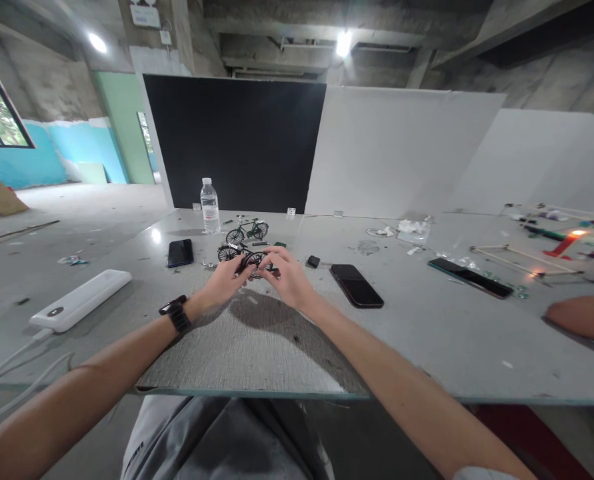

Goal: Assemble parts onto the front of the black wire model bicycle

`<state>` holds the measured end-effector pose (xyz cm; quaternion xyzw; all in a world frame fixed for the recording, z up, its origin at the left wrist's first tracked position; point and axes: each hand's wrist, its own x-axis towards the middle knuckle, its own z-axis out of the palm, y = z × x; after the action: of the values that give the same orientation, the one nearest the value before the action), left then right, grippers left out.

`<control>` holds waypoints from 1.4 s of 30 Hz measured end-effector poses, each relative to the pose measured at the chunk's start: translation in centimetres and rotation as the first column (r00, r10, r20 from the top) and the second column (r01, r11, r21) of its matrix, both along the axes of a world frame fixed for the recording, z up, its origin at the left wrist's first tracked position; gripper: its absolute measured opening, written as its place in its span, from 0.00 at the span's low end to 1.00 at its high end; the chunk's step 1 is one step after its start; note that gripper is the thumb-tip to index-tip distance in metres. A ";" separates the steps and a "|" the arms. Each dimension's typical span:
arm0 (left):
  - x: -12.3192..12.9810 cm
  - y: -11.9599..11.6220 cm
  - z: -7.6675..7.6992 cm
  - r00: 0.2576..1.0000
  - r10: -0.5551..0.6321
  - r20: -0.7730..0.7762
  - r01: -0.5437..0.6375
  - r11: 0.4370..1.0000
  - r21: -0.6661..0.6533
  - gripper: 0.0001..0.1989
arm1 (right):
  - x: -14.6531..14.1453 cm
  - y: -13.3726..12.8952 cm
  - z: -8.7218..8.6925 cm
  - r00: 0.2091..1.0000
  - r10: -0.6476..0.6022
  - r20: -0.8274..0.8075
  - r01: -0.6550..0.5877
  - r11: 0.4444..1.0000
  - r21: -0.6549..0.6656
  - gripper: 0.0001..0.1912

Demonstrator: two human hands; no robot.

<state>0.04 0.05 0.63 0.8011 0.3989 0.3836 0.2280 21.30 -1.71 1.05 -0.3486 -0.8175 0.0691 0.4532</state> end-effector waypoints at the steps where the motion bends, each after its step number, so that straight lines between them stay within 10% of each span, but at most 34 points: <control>1: 0.0 0.0 0.0 1.000 -0.011 0.001 0.011 1.000 -0.012 0.13 | 0.0 0.0 0.0 1.000 -0.002 0.002 0.002 1.000 0.003 0.10; 42: -0.2 -0.5 0.4 0.995 -0.057 -0.083 0.055 0.998 -0.021 0.10 | -0.1 0.4 -0.2 1.000 0.019 0.011 -0.018 0.998 -0.062 0.18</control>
<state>-0.17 -0.42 1.05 0.8251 0.3889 0.3397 0.2293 21.21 -1.32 0.88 -0.3551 -0.8209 0.0965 0.4367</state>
